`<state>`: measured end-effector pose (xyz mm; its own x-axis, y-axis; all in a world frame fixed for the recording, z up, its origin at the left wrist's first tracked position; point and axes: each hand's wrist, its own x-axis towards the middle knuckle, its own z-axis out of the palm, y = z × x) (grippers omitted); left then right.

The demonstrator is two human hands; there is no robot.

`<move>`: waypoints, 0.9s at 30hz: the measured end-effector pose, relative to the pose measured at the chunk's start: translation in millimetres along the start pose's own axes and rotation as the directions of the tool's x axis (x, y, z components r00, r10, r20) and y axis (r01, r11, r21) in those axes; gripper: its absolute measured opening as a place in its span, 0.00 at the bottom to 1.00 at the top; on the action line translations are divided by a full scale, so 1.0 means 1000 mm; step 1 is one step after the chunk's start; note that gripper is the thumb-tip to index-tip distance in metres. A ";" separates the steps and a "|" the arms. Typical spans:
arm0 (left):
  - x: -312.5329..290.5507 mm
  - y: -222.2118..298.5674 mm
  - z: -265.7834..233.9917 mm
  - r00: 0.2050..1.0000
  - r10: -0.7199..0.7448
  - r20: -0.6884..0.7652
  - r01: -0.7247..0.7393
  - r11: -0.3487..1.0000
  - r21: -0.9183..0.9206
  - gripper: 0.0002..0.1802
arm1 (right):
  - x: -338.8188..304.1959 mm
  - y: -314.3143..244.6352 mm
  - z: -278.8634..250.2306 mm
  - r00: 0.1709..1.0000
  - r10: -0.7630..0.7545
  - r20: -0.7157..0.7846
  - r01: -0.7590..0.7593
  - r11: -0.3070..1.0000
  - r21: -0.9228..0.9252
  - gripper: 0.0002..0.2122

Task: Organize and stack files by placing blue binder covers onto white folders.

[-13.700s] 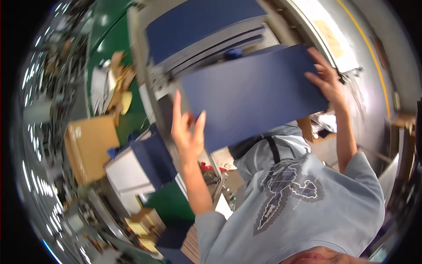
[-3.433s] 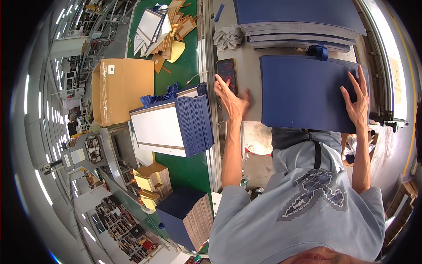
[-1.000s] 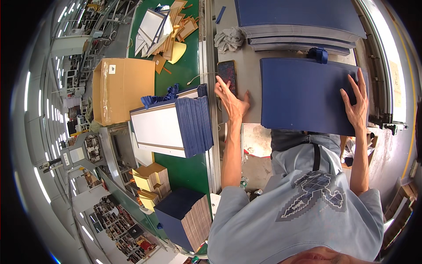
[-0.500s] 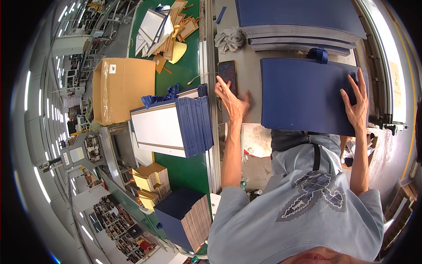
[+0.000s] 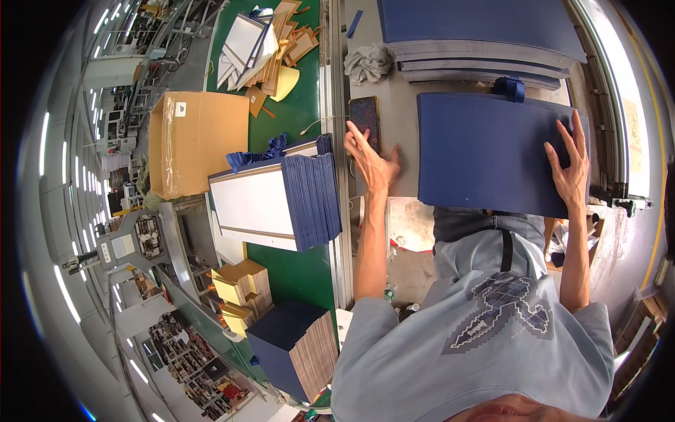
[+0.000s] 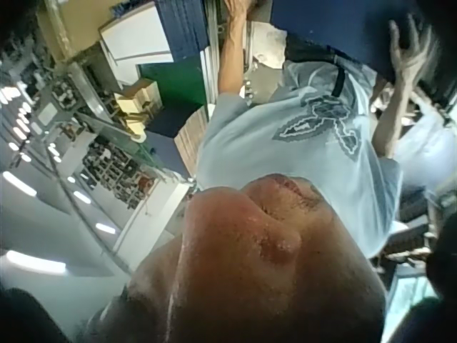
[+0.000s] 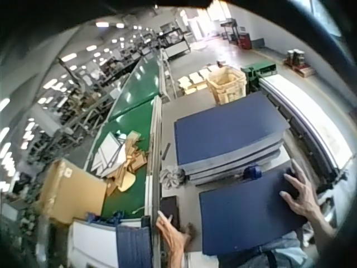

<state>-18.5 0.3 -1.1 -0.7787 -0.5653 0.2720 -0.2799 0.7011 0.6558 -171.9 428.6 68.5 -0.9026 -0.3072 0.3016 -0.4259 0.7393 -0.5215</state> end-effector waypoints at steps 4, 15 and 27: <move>0.000 0.000 0.000 1.000 0.009 -0.007 -0.009 1.000 -0.003 0.77 | 0.000 0.000 0.000 1.000 0.028 0.014 -0.028 0.999 0.020 0.26; 0.001 0.002 0.000 1.000 0.003 -0.006 -0.003 1.000 -0.007 0.77 | 0.000 -0.001 0.000 1.000 -0.005 -0.003 0.005 1.000 0.018 0.26; 0.001 0.002 0.000 1.000 -0.004 -0.002 0.004 1.000 0.000 0.77 | 0.000 0.000 0.000 1.000 0.003 0.002 -0.003 1.000 0.001 0.26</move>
<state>-19.5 1.1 0.5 -0.7768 -0.5686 0.2707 -0.2825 0.6988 0.6571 -171.7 428.2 68.5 -0.9040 -0.3059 0.2986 -0.4231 0.7399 -0.5231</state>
